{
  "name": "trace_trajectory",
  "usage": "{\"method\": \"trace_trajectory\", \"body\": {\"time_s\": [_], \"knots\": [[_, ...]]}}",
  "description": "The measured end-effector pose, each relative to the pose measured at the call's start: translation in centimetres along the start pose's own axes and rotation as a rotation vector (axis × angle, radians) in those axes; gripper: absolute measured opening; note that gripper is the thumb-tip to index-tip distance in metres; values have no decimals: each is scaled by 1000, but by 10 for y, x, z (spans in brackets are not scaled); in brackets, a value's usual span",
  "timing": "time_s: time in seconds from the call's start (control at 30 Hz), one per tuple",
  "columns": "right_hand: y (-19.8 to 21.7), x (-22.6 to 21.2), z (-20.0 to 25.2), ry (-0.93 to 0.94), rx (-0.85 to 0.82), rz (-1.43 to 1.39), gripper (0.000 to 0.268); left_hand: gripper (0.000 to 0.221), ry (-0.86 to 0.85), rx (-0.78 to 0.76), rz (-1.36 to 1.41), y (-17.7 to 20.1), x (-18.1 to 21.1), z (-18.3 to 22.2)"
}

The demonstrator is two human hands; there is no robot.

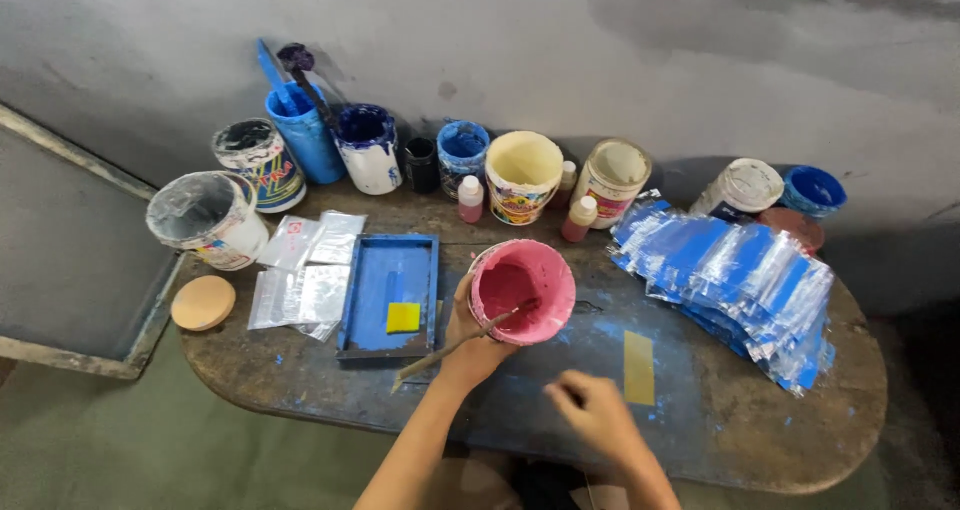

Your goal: Mixing pink paint in a small container using a brush on a workbench.

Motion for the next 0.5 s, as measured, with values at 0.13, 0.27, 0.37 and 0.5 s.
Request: {"method": "trace_trajectory", "body": {"time_s": [0.13,0.27,0.37,0.5], "knots": [[81,-47,16,-32,407,-212,10,115,-53,-27,-85,-23,-17,13],[81,-114,18,390,450,-144,42,110,-56,-105,77,-31,-2,6],[55,-137,12,526,412,-90,54,97,-80,-151,101,-40,-22,11],[30,-146,6,627,432,-71,45,78,72,-221,38,-37,-14,6]]}}
Point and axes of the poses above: each hand's wrist, its own z-axis away from the middle knuckle, its own y-axis out of the back of the hand, x = y × z, the point moved 9 cm from there along -z, towards the middle knuckle, and after that the axes turned 15 degrees about x, right-handed, at the moved point
